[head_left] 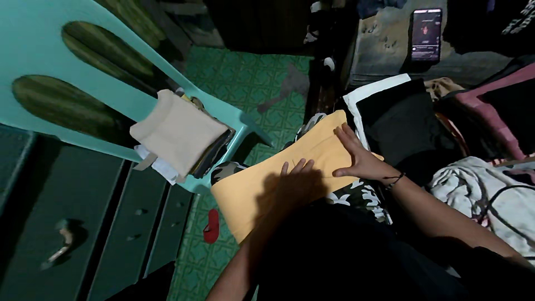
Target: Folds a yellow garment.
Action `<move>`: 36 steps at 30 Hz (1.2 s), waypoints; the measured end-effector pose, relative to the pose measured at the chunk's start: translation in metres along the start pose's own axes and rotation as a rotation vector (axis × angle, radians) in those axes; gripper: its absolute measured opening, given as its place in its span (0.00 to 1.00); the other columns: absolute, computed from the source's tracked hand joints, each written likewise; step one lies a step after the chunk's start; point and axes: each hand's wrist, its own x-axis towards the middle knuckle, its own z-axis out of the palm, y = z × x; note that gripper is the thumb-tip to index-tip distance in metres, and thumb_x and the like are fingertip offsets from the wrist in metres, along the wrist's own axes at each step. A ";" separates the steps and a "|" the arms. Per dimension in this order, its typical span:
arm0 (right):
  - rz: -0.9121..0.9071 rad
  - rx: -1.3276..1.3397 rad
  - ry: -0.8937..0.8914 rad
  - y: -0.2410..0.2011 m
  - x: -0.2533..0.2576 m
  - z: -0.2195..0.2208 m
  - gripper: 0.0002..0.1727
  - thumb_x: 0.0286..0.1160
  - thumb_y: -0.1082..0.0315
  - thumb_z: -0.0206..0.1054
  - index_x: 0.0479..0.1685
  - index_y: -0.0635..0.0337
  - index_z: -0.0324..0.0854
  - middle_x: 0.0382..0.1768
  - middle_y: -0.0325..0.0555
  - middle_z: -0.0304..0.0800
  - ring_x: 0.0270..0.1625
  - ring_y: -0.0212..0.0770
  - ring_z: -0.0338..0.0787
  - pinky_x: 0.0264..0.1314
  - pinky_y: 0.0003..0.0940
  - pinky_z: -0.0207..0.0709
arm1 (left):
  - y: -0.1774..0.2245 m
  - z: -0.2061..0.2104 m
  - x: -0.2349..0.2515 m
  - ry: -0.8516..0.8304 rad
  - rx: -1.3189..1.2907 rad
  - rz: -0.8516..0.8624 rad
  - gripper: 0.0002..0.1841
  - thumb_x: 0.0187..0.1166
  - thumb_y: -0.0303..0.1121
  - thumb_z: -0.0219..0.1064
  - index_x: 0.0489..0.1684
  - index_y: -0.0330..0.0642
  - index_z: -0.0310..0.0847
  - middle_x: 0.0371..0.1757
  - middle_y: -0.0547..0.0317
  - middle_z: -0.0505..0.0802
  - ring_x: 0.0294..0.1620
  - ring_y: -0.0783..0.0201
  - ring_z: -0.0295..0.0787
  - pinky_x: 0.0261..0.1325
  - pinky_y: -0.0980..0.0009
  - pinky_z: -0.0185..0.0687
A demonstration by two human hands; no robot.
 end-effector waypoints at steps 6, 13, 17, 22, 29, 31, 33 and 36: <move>0.172 0.134 0.396 -0.005 -0.028 -0.011 0.35 0.75 0.52 0.74 0.80 0.57 0.73 0.74 0.54 0.78 0.66 0.46 0.85 0.64 0.44 0.83 | -0.030 0.040 -0.006 0.391 0.012 0.232 0.13 0.84 0.34 0.64 0.60 0.44 0.89 0.66 0.47 0.91 0.77 0.45 0.80 0.83 0.41 0.65; 0.339 0.134 0.218 -0.014 -0.042 -0.018 0.16 0.72 0.56 0.78 0.35 0.57 0.81 0.27 0.41 0.83 0.28 0.36 0.82 0.33 0.39 0.79 | -0.036 0.032 -0.006 0.372 0.055 0.234 0.10 0.82 0.37 0.68 0.49 0.44 0.92 0.53 0.48 0.95 0.65 0.46 0.89 0.77 0.44 0.73; 0.474 0.242 0.076 -0.010 -0.042 -0.012 0.16 0.75 0.58 0.77 0.41 0.60 0.78 0.24 0.43 0.80 0.20 0.36 0.80 0.24 0.32 0.79 | -0.037 0.036 -0.010 0.390 0.117 0.207 0.10 0.82 0.35 0.66 0.51 0.44 0.91 0.56 0.50 0.94 0.68 0.47 0.87 0.76 0.42 0.73; 0.477 0.312 0.036 -0.017 -0.039 -0.019 0.12 0.79 0.66 0.73 0.35 0.62 0.76 0.22 0.44 0.83 0.19 0.35 0.85 0.25 0.29 0.85 | -0.036 0.039 -0.009 0.434 0.162 0.208 0.08 0.80 0.35 0.66 0.45 0.46 0.92 0.55 0.52 0.94 0.67 0.48 0.87 0.75 0.43 0.73; 0.407 0.266 -0.021 -0.004 -0.036 -0.033 0.11 0.76 0.68 0.75 0.31 0.62 0.78 0.21 0.43 0.85 0.21 0.33 0.82 0.26 0.27 0.77 | -0.041 0.039 -0.012 0.324 0.165 0.214 0.11 0.76 0.33 0.69 0.53 0.53 0.91 0.63 0.54 0.92 0.74 0.48 0.81 0.81 0.39 0.65; 0.388 0.201 0.005 -0.005 -0.034 -0.033 0.10 0.73 0.68 0.77 0.33 0.62 0.80 0.23 0.44 0.85 0.22 0.35 0.84 0.27 0.31 0.80 | -0.040 0.036 -0.013 0.332 0.119 0.232 0.11 0.79 0.31 0.67 0.54 0.50 0.92 0.65 0.53 0.92 0.75 0.48 0.81 0.80 0.37 0.64; 0.342 0.091 0.076 -0.011 -0.031 -0.035 0.14 0.68 0.66 0.81 0.44 0.62 0.83 0.34 0.49 0.88 0.31 0.42 0.88 0.37 0.43 0.86 | -0.040 0.033 -0.018 0.357 0.037 0.247 0.12 0.84 0.33 0.64 0.58 0.49 0.90 0.70 0.52 0.89 0.80 0.48 0.77 0.84 0.38 0.60; 0.189 -0.070 0.232 -0.028 -0.023 -0.033 0.26 0.68 0.53 0.81 0.61 0.57 0.84 0.57 0.54 0.85 0.50 0.50 0.88 0.52 0.54 0.84 | -0.033 0.017 -0.029 0.430 -0.067 0.122 0.17 0.83 0.44 0.65 0.62 0.48 0.88 0.74 0.47 0.86 0.83 0.46 0.73 0.87 0.39 0.57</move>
